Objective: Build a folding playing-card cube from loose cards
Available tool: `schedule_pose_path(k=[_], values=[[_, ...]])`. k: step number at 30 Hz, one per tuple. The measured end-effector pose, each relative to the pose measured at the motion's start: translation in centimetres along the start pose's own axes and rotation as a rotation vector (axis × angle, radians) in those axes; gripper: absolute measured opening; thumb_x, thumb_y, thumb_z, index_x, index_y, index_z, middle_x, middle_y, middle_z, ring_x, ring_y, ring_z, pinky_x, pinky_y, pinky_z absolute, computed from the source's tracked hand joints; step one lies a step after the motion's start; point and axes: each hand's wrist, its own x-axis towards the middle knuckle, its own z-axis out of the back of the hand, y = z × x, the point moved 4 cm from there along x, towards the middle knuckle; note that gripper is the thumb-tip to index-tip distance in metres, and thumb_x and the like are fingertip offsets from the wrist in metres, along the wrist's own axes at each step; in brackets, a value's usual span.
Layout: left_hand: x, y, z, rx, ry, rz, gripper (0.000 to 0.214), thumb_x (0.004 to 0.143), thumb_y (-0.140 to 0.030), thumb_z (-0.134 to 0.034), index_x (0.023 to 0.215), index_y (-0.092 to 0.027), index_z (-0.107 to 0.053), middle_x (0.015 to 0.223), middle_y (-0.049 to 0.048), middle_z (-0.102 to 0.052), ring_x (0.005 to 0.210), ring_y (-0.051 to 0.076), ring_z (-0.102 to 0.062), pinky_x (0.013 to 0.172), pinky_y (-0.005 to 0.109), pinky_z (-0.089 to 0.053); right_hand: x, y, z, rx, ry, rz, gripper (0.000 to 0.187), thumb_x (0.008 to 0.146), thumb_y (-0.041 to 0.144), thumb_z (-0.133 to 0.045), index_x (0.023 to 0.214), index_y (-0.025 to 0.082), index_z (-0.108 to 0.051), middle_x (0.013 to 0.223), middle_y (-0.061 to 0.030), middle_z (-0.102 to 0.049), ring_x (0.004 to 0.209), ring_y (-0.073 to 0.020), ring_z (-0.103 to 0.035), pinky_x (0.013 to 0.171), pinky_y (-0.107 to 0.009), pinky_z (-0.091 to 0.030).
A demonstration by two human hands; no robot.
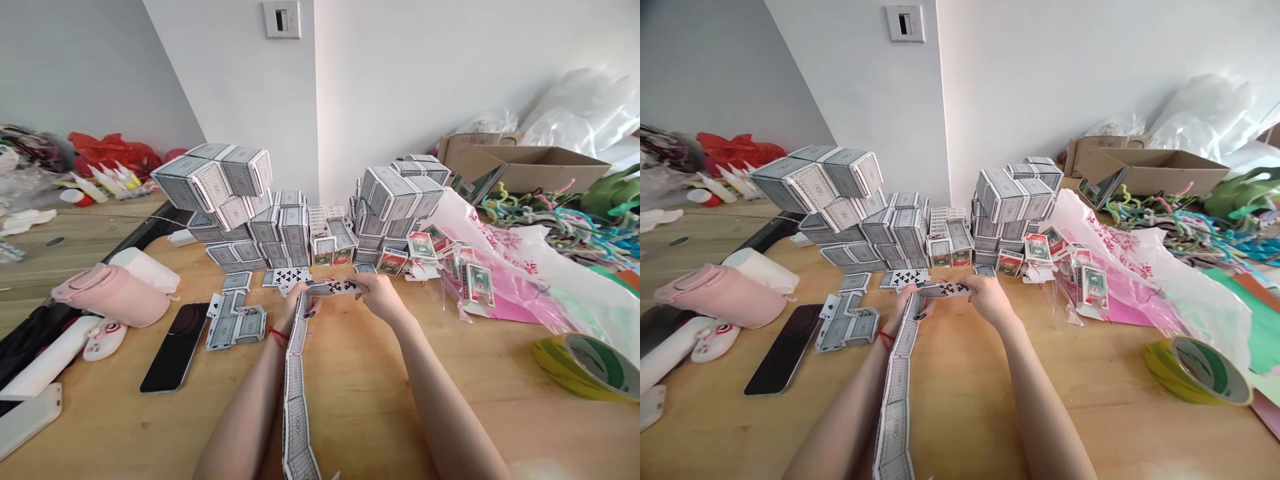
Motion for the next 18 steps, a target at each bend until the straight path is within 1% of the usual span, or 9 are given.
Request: schedule_pose_path(k=[3,5,11,15,18], values=[[0.07,-0.05,-0.10,-0.009,0.026,0.003,0.044,0.069,-0.040,-0.050,0.095,-0.007,-0.063,0.035,-0.0028,-0.044,0.028,0.007,-0.031,0.034,0.020,-0.013,0.02,0.16,0.00,-0.012,0.003,0.002,0.038,0.072,0.005,-0.038,0.089,0.017,-0.069,0.064,-0.0032,-0.065,0.062,-0.0150,-0.059,0.064,-0.023,-0.043],[0.12,-0.01,0.04,-0.011,0.010,0.010,0.046,0.070,-0.039,-0.049,0.100,-0.007,-0.062,0.037,-0.0024,-0.046,0.029,0.006,-0.032,0.034,0.020,-0.012,0.06,0.25,-0.04,-0.020,-0.001,-0.001,0.038,0.072,0.005,-0.038,0.090,0.017,-0.069,0.064,-0.0034,-0.066,0.061,-0.0150,-0.058,0.064,-0.024,-0.043],[0.04,-0.24,0.03,-0.007,-0.023,0.011,0.048,0.070,-0.037,-0.047,0.106,-0.009,-0.060,0.046,-0.0009,-0.053,0.030,0.006,-0.034,0.033,0.021,-0.012,0.11,0.57,-0.48,-0.001,0.007,0.010,0.038,0.071,0.005,-0.038,0.088,0.018,-0.069,0.068,-0.0034,-0.066,0.057,-0.0137,-0.056,0.059,-0.022,-0.041],[-0.09,-0.53,-0.29,-0.017,-0.030,0.000,0.049,0.070,-0.036,-0.046,0.107,-0.009,-0.060,0.045,-0.0021,-0.051,0.030,0.005,-0.030,0.034,0.020,-0.018,0.08,0.66,-0.71,-0.013,-0.011,0.021,0.039,0.071,0.005,-0.037,0.090,0.019,-0.068,0.070,-0.0031,-0.066,0.059,-0.0137,-0.057,0.060,-0.022,-0.041],[-0.11,-0.53,-0.37,-0.008,-0.009,-0.010,0.050,0.071,-0.037,-0.046,0.109,-0.008,-0.059,0.043,-0.0027,-0.048,0.030,0.006,-0.031,0.033,0.020,-0.016,0.09,0.62,-0.91,-0.045,-0.019,0.012,0.039,0.072,0.005,-0.037,0.089,0.019,-0.069,0.071,-0.0031,-0.067,0.058,-0.0132,-0.057,0.061,-0.022,-0.042]])
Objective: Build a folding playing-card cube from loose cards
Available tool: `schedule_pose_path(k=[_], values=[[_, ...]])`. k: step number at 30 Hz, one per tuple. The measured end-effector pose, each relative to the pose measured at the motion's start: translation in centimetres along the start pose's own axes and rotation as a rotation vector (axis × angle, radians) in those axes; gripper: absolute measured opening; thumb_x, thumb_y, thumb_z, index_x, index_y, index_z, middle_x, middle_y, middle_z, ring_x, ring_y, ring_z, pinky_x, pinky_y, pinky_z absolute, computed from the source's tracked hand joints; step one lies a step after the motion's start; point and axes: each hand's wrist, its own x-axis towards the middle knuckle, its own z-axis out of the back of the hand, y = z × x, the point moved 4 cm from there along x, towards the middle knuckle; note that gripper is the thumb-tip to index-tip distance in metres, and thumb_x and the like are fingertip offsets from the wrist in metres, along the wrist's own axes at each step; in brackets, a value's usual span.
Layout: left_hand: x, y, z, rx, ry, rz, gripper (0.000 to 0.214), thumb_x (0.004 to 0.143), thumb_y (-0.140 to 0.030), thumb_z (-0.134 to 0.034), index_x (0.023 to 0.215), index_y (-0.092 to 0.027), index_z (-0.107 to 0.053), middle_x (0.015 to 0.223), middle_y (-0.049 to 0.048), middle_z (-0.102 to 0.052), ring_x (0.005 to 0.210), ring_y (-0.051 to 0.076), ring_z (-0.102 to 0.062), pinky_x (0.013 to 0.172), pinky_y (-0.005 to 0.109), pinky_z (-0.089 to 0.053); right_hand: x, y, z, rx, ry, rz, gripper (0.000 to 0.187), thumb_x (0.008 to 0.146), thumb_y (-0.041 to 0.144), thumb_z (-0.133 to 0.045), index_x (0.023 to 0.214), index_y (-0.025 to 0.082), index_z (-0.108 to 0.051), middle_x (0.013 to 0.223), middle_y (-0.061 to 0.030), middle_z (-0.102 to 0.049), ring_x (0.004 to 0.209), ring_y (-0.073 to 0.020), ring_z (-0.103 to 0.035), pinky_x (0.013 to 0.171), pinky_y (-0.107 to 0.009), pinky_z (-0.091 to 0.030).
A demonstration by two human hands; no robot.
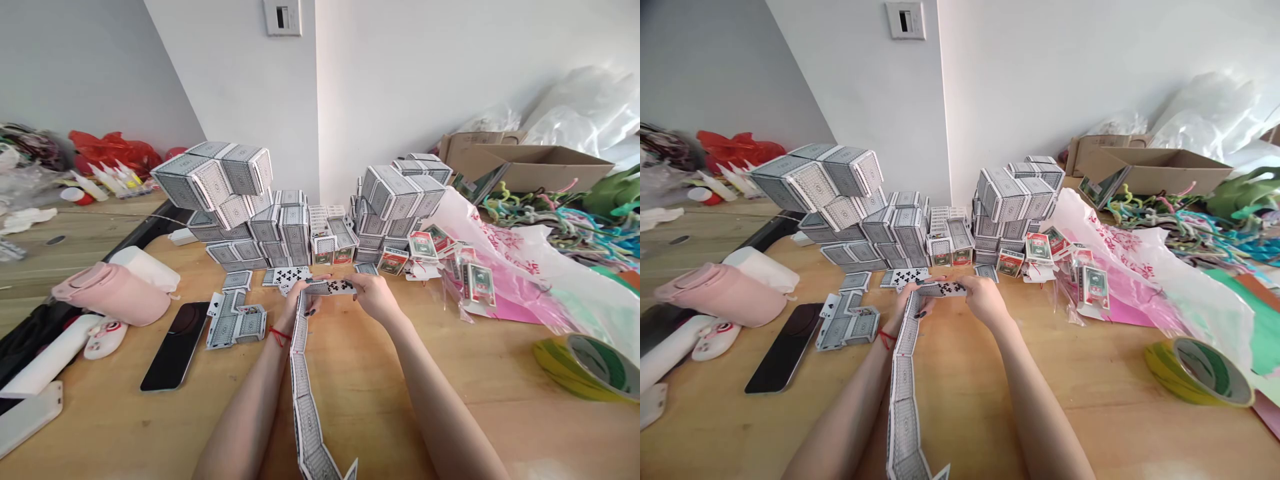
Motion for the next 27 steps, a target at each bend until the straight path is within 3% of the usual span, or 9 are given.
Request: schedule_pose_path(k=[9,14,20,27], values=[[0.1,0.4,0.3,0.008,0.026,0.015,0.049,0.072,-0.038,-0.046,0.109,-0.009,-0.059,0.042,-0.0023,-0.048,0.031,0.006,-0.030,0.035,0.020,-0.015,0.0,0.3,-0.8,-0.011,0.013,0.009,0.039,0.072,0.004,-0.036,0.089,0.018,-0.069,0.067,-0.0044,-0.066,0.055,-0.0136,-0.057,0.059,-0.023,-0.042],[-0.1,0.3,0.1,0.011,-0.006,0.043,0.046,0.073,-0.039,-0.046,0.106,-0.010,-0.061,0.042,-0.0032,-0.047,0.031,0.006,-0.030,0.036,0.020,-0.016,0.0,-0.3,-0.3,0.069,0.031,0.009,0.038,0.071,0.005,-0.038,0.087,0.018,-0.070,0.065,-0.0035,-0.067,0.055,-0.0137,-0.057,0.061,-0.023,-0.043],[-0.1,0.1,-0.2,-0.003,0.040,0.035,0.041,0.072,-0.032,-0.046,0.103,-0.010,-0.062,0.042,-0.0032,-0.048,0.030,0.005,-0.029,0.036,0.020,-0.016,0.0,-0.9,0.4,0.126,0.069,-0.004,0.037,0.072,0.007,-0.038,0.083,0.019,-0.071,0.059,-0.0017,-0.064,0.055,-0.0138,-0.057,0.059,-0.023,-0.043],[-0.1,0.3,0.0,-0.002,0.036,0.044,0.041,0.074,-0.035,-0.044,0.101,-0.011,-0.063,0.036,-0.0035,-0.044,0.029,0.007,-0.029,0.035,0.021,-0.014,0.0,-0.6,-0.2,0.101,0.062,-0.009,0.039,0.071,0.006,-0.038,0.088,0.020,-0.070,0.072,-0.0030,-0.069,0.055,-0.0132,-0.056,0.060,-0.023,-0.044]])
